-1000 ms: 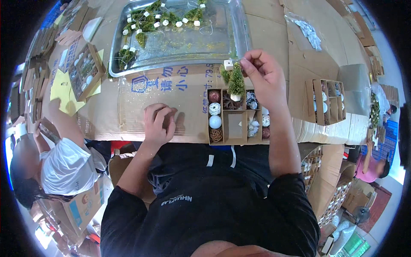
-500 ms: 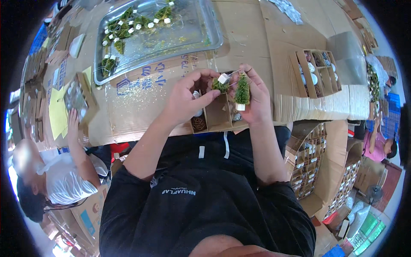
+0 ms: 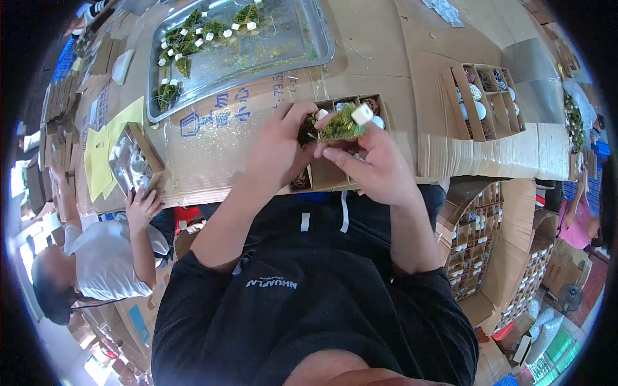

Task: Assembling and packaging various small decorative items like miniature trees, stars, and balls into boxes.

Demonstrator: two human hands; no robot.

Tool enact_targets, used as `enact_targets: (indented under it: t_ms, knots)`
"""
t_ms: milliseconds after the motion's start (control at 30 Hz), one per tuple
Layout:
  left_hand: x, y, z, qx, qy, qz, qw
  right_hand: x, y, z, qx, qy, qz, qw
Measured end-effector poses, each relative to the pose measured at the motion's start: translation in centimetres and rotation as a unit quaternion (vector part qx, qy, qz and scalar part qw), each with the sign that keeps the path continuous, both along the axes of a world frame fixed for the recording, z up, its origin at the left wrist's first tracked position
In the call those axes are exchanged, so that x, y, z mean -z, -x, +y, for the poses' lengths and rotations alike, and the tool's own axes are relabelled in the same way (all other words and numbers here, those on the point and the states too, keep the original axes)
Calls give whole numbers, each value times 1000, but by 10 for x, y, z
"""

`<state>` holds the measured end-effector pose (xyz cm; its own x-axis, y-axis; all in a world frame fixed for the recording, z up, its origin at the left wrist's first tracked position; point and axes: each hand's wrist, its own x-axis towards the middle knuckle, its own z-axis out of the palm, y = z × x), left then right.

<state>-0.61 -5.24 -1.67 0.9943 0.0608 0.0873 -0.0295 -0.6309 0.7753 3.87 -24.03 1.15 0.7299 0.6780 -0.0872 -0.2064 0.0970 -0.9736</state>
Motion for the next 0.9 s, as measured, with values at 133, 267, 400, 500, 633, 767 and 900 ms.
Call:
enact_targets:
  t_ms: [133,267,400,500,633,767,900]
  knots:
    - [-4,-1,1,-45,162,104,980,-2,3,-12,67,-59,2,996]
    - [-10,-4,4,-45,246,142,958,7,9,-23,81,-30,-111,990]
    - [-10,-8,-5,-15,339,149,929,26,14,-27,150,-252,-3,956]
    - [-9,-7,4,-52,181,224,956,14,17,-29,134,-318,41,938]
    - [0,-2,8,-62,403,144,902,6,8,-32,117,31,-1,993]
    - [-8,0,19,-30,525,115,843,13,-2,-40,154,230,-131,952]
    - [-14,4,20,32,626,87,774,10,1,-28,188,-12,26,982]
